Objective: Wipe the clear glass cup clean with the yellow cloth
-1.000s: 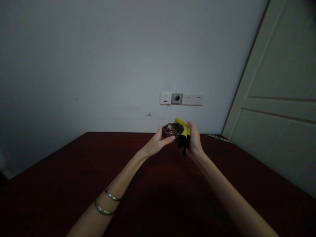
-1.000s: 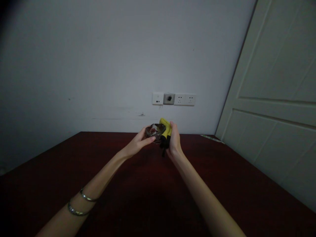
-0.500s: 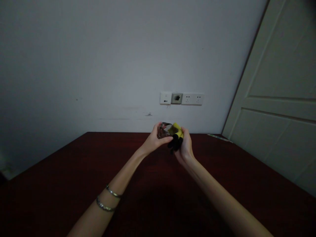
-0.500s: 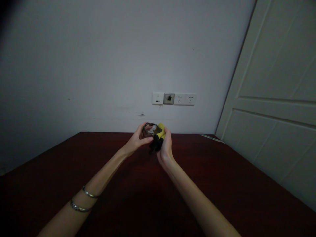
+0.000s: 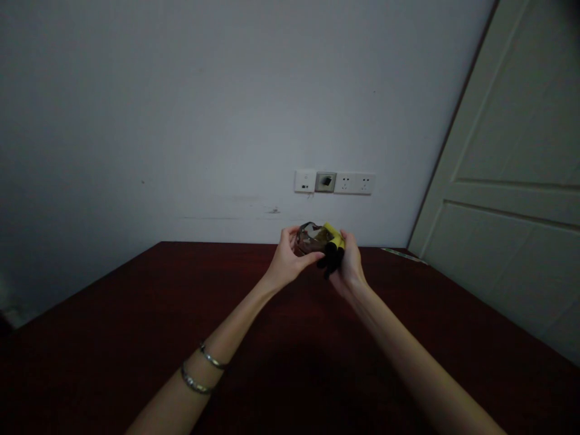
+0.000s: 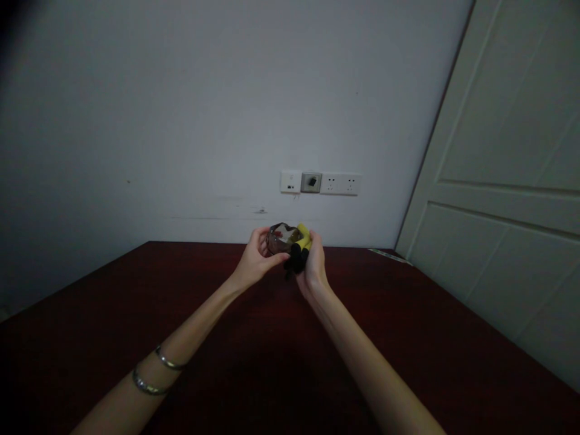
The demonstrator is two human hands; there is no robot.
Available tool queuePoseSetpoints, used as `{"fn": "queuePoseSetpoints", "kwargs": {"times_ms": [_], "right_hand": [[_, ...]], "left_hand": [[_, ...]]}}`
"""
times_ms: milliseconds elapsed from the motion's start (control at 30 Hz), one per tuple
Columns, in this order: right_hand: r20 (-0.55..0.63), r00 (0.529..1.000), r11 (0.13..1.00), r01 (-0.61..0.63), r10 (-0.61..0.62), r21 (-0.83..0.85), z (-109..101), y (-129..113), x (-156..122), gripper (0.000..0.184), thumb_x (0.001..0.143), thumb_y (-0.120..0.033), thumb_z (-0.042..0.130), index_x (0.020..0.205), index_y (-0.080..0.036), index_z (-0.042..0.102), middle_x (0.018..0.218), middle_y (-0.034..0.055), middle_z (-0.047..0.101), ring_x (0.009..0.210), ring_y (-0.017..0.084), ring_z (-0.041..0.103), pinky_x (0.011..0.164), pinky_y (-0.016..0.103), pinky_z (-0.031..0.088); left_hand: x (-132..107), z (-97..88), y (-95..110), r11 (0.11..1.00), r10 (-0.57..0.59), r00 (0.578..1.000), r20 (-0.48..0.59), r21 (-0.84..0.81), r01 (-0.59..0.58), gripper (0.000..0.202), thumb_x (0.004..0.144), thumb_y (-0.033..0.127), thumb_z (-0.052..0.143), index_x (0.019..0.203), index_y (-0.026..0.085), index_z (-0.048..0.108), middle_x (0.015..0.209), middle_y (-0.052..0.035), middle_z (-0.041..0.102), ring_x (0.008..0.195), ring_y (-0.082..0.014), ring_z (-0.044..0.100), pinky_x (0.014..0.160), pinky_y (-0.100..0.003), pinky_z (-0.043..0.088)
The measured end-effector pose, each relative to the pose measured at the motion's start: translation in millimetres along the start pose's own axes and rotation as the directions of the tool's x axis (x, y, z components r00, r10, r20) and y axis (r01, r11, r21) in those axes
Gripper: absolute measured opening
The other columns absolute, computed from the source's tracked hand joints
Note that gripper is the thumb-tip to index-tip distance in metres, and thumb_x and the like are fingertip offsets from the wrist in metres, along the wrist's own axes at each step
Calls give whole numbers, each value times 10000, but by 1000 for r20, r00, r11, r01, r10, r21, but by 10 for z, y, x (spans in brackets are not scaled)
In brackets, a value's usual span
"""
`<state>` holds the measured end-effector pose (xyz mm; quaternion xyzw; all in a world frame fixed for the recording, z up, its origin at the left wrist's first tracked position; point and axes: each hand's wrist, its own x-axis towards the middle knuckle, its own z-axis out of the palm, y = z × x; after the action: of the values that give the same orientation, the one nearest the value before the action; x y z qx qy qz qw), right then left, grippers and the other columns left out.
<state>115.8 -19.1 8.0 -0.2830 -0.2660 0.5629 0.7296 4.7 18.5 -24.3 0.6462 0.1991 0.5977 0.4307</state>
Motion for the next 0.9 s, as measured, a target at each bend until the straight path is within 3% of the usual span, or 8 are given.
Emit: {"fn": "queuePoseSetpoints", "kwargs": {"times_ms": [100, 200, 300, 400, 600, 767, 900], "right_hand": [[3, 1000, 1000, -8, 8, 26, 38, 42, -46, 258, 845, -316, 401, 759, -185, 606, 572, -24, 613, 455, 107, 509, 391, 213, 382], [0, 1000, 1000, -4, 4, -15, 25, 38, -39, 228, 829, -327, 431, 738, -191, 589, 512, -36, 574, 403, 100, 473, 359, 207, 353], [-6, 1000, 995, -21, 20, -97, -25, 2, 16, 253, 840, -338, 419, 728, -188, 589, 483, -33, 565, 364, 99, 452, 318, 208, 312], [-19, 998, 986, -67, 65, -153, -70, -33, 75, 306, 854, -356, 401, 705, -181, 604, 470, -25, 569, 352, 102, 453, 315, 210, 314], [7, 991, 968, -129, 134, -213, -58, -75, 50, 399, 868, -412, 364, 696, -170, 631, 444, -3, 565, 345, 115, 450, 344, 226, 332], [51, 990, 965, -113, 129, -236, -46, -74, 11, 404, 877, -417, 369, 715, -167, 641, 440, -3, 541, 360, 120, 424, 385, 249, 362], [78, 996, 993, -35, 44, -111, -10, -9, -4, 318, 878, -362, 393, 758, -179, 624, 515, -22, 567, 423, 116, 463, 452, 240, 413]], "left_hand": [[-11, 4, -8, 1000, 19, 1000, 12, -2, -19, 763, 590, 289, 808, 1182, 174, 340, 1219, -134, 521, 1157, -246, 523, 1028, -420, 381], [-28, -38, 45, 999, -30, 993, 113, -7, 31, 799, 608, 301, 792, 1244, 179, 325, 1294, -142, 479, 1204, -262, 490, 1053, -428, 350], [-32, -96, 121, 996, -74, 978, 194, -28, 81, 670, 666, 330, 742, 1212, 171, 388, 1304, -138, 483, 1228, -265, 468, 1063, -424, 335], [-15, -143, 140, 996, -74, 975, 210, -25, 81, 584, 665, 298, 745, 1138, 154, 436, 1237, -139, 533, 1179, -259, 507, 1042, -431, 352], [28, -191, 74, 994, -82, 973, 214, -47, 94, 654, 576, 247, 810, 1105, 157, 436, 1206, -145, 549, 1125, -264, 541, 1018, -465, 361], [27, -208, 162, 988, -146, 920, 362, 13, 152, 614, 618, 278, 793, 1134, 143, 489, 1171, -140, 581, 1092, -265, 561, 1000, -468, 383], [29, -164, 137, 994, -113, 957, 267, 26, 110, 605, 616, 332, 791, 1102, 141, 486, 1155, -141, 582, 1079, -271, 566, 990, -464, 393]]}}
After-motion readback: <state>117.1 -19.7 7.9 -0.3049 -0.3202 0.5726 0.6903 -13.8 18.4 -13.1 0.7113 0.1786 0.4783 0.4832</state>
